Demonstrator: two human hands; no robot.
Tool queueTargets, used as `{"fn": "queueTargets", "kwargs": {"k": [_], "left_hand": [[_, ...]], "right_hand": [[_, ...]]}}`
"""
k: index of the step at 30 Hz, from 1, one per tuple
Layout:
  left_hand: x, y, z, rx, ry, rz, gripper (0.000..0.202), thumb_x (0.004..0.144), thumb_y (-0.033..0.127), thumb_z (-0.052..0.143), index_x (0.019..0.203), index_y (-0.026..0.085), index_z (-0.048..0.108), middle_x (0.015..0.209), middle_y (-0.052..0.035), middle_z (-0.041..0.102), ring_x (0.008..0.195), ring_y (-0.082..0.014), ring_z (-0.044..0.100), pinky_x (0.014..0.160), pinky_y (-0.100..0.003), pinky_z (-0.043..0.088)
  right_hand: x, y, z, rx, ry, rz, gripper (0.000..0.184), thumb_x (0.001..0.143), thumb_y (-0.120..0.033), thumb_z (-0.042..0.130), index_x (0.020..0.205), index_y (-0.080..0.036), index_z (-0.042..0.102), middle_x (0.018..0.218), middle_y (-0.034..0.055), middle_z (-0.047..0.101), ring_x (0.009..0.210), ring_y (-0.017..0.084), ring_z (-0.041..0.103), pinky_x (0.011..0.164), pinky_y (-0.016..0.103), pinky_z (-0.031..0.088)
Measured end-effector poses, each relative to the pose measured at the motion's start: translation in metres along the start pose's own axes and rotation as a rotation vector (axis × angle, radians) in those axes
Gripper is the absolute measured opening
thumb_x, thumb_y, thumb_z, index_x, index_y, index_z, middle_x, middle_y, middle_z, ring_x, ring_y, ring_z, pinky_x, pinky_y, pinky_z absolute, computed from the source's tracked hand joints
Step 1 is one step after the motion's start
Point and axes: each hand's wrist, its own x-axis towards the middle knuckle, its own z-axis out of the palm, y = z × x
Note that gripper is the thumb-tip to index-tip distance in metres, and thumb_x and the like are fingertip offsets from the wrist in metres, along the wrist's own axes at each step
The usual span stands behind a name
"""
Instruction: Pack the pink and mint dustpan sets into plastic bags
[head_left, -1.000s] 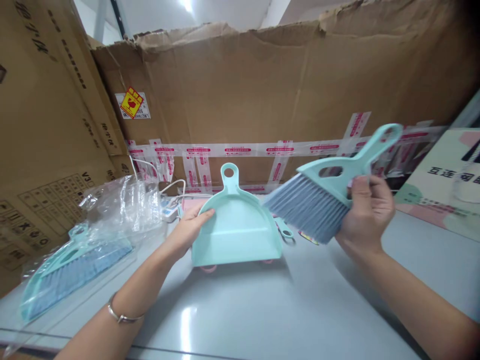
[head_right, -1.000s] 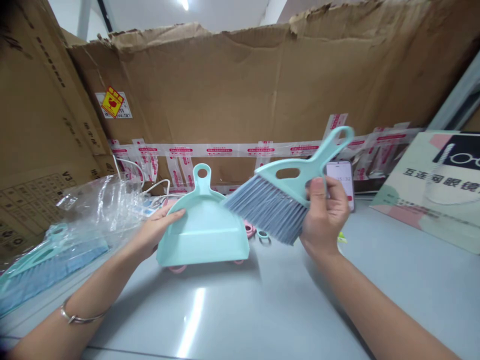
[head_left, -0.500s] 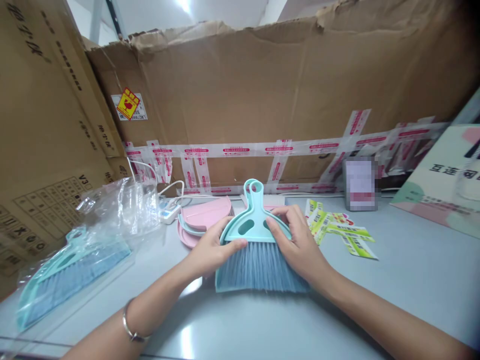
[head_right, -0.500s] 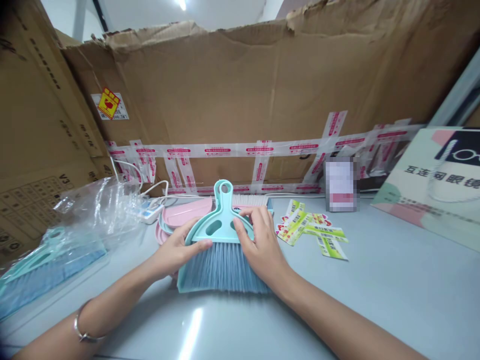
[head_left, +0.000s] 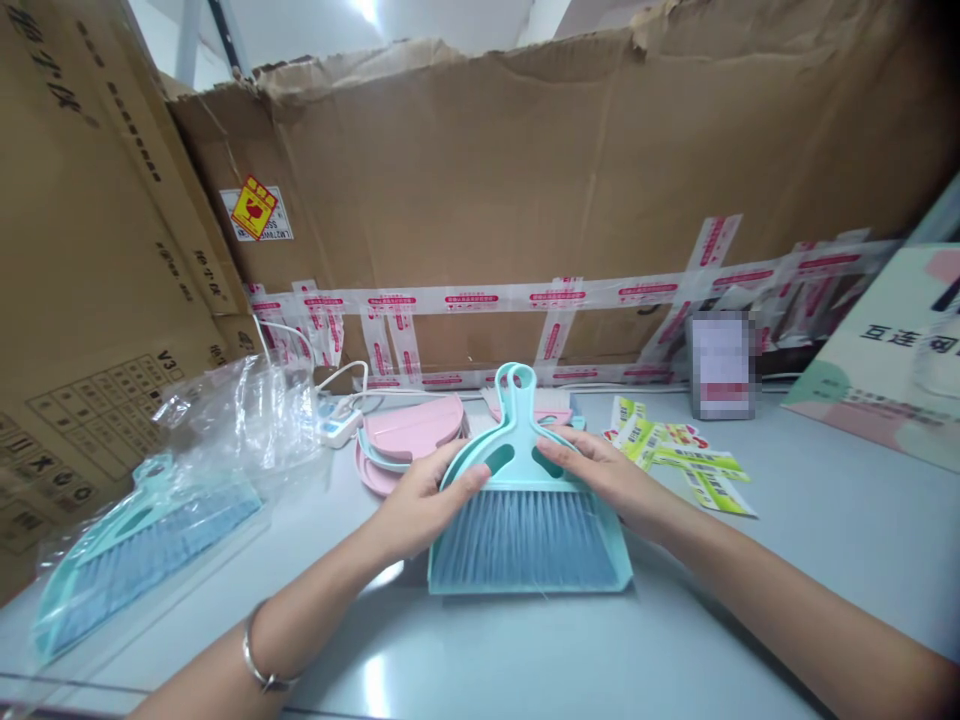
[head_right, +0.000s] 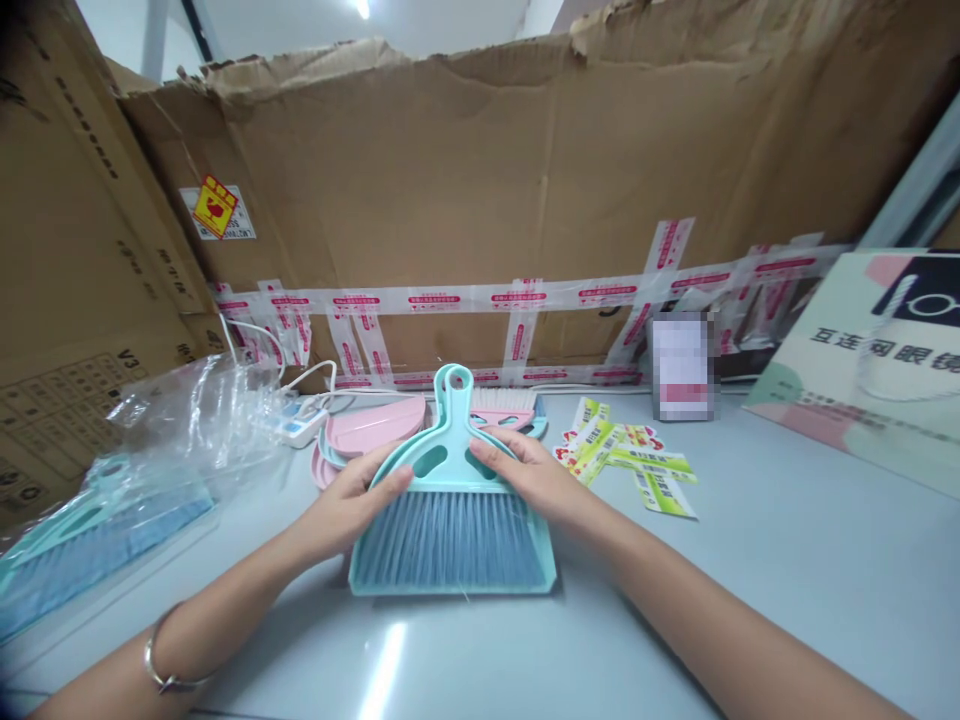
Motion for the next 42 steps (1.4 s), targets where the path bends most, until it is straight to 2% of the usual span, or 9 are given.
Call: {"fn": "queueTargets", "kwargs": {"k": [4,7,11,14,20,26,33,37,42], "left_hand": [[0.002,-0.011,-0.003,0.231,0.222,0.157,0.043,0.094,0.039,0.027,0.107,0.016,0.061,0.108,-0.0083,0.065,0.104,-0.0221,0.058,0.092,-0.033,0.040],[0.007,-0.022,-0.009,0.480,0.233,0.209,0.034,0.092,0.035,0.034,0.103,0.017,0.061,0.106,-0.0085,0.065,0.102,-0.0222,0.057,0.090,-0.033,0.039],[0.014,-0.029,-0.018,0.532,0.296,0.190,0.030,0.092,0.036,0.038,0.099,0.018,0.060,0.103,-0.0083,0.066,0.100,-0.0219,0.057,0.089,-0.034,0.040],[0.013,-0.020,-0.017,0.314,0.392,0.129,0.037,0.092,0.042,0.034,0.104,0.017,0.059,0.103,-0.0083,0.064,0.098,-0.0212,0.057,0.083,-0.032,0.045],[0.001,0.013,-0.004,-0.015,0.108,-0.190,0.046,0.082,0.048,0.051,0.120,0.022,0.052,0.099,-0.0049,0.067,0.089,-0.0211,0.062,0.076,-0.032,0.050],[0.000,0.011,-0.001,0.062,-0.078,-0.089,0.035,0.083,0.049,0.049,0.090,0.019,0.065,0.083,-0.0029,0.064,0.078,-0.0165,0.058,0.064,-0.024,0.045],[0.004,0.009,-0.001,0.130,-0.076,-0.156,0.039,0.082,0.050,0.048,0.066,0.015,0.055,0.058,0.0028,0.047,0.053,-0.0094,0.042,0.048,-0.020,0.030],[0.002,0.010,-0.003,0.009,-0.066,-0.172,0.034,0.080,0.048,0.055,0.089,0.017,0.065,0.084,-0.0028,0.065,0.077,-0.0168,0.059,0.064,-0.025,0.045],[0.001,0.002,0.000,-0.150,-0.059,-0.232,0.042,0.078,0.046,0.059,0.115,0.026,0.060,0.115,-0.0039,0.065,0.108,-0.0239,0.058,0.087,-0.035,0.046]], "right_hand": [[0.005,0.002,-0.008,0.216,0.106,0.049,0.040,0.064,-0.051,0.071,0.093,-0.022,0.071,0.073,0.0022,0.070,0.067,0.020,0.065,0.060,0.030,0.052],[0.009,0.005,-0.016,0.283,0.163,0.043,0.040,0.063,-0.047,0.073,0.093,-0.022,0.070,0.071,0.0010,0.069,0.060,0.018,0.064,0.054,0.028,0.050],[0.010,0.008,-0.017,0.165,0.206,-0.006,0.044,0.064,-0.053,0.071,0.094,-0.021,0.069,0.081,0.0022,0.070,0.069,0.018,0.064,0.062,0.028,0.050],[0.005,0.009,-0.010,-0.002,0.181,-0.084,0.048,0.066,-0.059,0.066,0.094,-0.021,0.069,0.095,0.0048,0.070,0.088,0.023,0.064,0.078,0.033,0.050],[-0.012,0.005,0.014,-0.171,0.087,-0.160,0.048,0.071,-0.058,0.062,0.106,-0.026,0.069,0.118,0.0048,0.063,0.113,0.029,0.055,0.100,0.047,0.039],[-0.019,0.007,0.034,-0.166,-0.053,-0.203,0.040,0.075,-0.050,0.060,0.103,-0.024,0.070,0.115,0.0057,0.065,0.109,0.028,0.058,0.099,0.049,0.040],[-0.019,0.003,0.038,-0.150,-0.085,-0.181,0.042,0.077,-0.050,0.057,0.105,-0.022,0.069,0.115,0.0059,0.065,0.107,0.027,0.058,0.099,0.047,0.039],[-0.014,0.004,0.031,-0.127,-0.008,-0.139,0.042,0.073,-0.053,0.061,0.099,-0.022,0.071,0.111,0.0054,0.067,0.106,0.027,0.059,0.097,0.044,0.041],[-0.003,0.013,0.016,-0.046,0.117,-0.082,0.041,0.073,-0.054,0.062,0.100,-0.024,0.069,0.107,0.0034,0.068,0.102,0.025,0.061,0.090,0.038,0.047]]}}
